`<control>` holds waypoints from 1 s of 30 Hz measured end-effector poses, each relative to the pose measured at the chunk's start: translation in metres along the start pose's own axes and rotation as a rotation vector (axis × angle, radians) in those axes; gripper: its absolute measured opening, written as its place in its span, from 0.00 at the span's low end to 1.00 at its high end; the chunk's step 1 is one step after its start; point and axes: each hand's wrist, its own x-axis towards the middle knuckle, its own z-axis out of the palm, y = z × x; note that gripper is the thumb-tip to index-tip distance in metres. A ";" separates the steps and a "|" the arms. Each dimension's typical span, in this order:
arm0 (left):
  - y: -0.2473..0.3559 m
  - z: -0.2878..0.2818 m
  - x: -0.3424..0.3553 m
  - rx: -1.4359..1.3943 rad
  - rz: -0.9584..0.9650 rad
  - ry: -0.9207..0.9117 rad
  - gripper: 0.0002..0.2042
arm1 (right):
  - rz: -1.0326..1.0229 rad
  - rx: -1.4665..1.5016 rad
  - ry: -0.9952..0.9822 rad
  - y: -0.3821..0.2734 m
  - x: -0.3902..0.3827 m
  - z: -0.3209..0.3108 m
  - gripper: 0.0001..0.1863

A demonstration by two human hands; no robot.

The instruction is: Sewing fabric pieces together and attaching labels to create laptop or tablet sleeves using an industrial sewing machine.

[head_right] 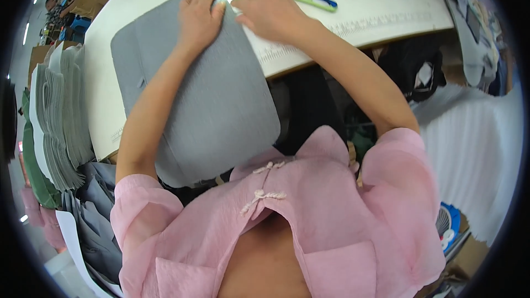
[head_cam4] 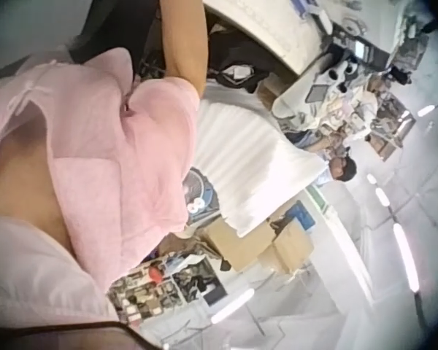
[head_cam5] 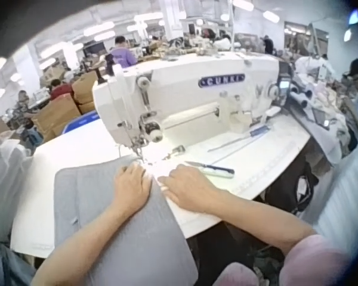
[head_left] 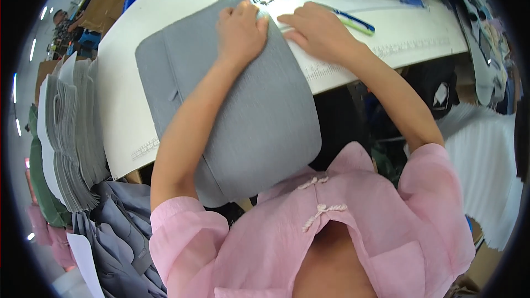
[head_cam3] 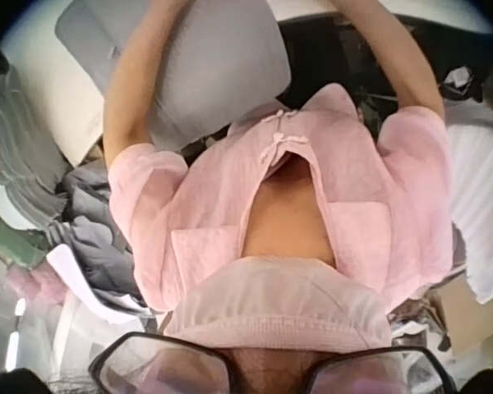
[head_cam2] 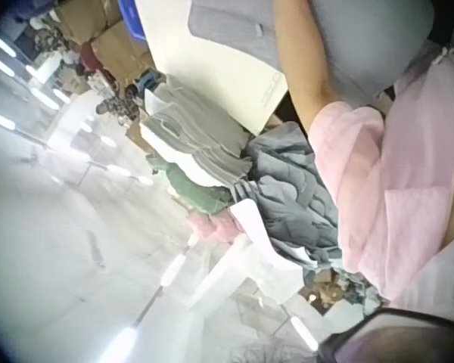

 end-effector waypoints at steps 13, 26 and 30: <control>-0.001 -0.126 -0.126 0.236 -0.363 -0.470 0.23 | 0.763 1.437 0.027 -0.128 -0.156 0.006 0.17; 0.119 -0.142 -0.153 0.030 0.219 -0.486 0.30 | 0.756 1.137 0.107 -0.137 -0.153 -0.017 0.17; 0.135 -0.122 -0.161 0.048 0.239 -0.524 0.33 | 0.747 1.165 0.112 -0.135 -0.152 -0.015 0.16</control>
